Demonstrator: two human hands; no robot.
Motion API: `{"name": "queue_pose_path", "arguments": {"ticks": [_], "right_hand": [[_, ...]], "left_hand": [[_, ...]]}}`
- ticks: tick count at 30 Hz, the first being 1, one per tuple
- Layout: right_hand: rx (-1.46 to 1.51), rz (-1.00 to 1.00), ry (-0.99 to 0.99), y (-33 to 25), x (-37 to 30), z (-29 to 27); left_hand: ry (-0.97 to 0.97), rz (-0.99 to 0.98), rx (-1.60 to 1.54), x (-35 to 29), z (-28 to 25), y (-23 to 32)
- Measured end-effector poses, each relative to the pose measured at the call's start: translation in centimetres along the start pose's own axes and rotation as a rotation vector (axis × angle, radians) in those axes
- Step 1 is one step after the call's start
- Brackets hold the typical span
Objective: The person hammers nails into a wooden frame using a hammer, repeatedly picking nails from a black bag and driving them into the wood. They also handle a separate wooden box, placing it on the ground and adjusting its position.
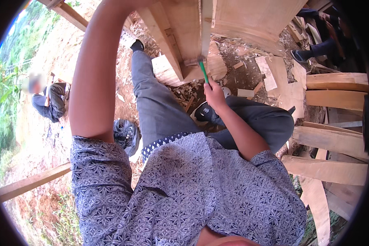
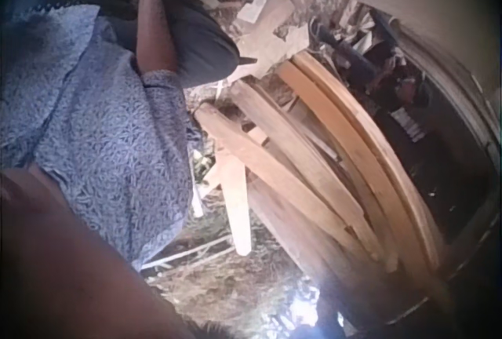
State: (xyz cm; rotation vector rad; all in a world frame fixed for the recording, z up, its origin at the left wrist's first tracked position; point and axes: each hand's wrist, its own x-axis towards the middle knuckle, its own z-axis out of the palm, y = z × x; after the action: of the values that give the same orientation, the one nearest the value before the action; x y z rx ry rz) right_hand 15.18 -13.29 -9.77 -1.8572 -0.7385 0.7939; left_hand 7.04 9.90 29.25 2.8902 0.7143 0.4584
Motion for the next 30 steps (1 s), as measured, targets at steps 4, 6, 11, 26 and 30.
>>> {"name": "queue_pose_path", "arguments": {"ticks": [4, 6, 11, 26, 30], "right_hand": [[0.146, -0.218, 0.063, -8.0, -1.6, 0.2], [0.054, -0.245, 0.096, -7.2, -1.3, 1.3], [-0.023, -0.075, 0.055, -2.2, 0.4, 3.4], [0.432, -0.078, 0.009, -11.8, -2.9, 0.8], [0.282, -0.394, 0.151, -11.3, -1.3, 0.9]], "left_hand": [[0.063, 0.021, -0.031, -1.2, -0.1, 1.1], [0.028, 0.019, -0.083, -2.2, -1.2, 1.9], [0.0, 0.017, 0.011, -1.1, -1.0, 1.6], [0.11, 0.101, -0.084, -1.2, -0.4, 0.8], [0.094, 0.032, -0.06, -1.2, -0.4, 1.6]]}}
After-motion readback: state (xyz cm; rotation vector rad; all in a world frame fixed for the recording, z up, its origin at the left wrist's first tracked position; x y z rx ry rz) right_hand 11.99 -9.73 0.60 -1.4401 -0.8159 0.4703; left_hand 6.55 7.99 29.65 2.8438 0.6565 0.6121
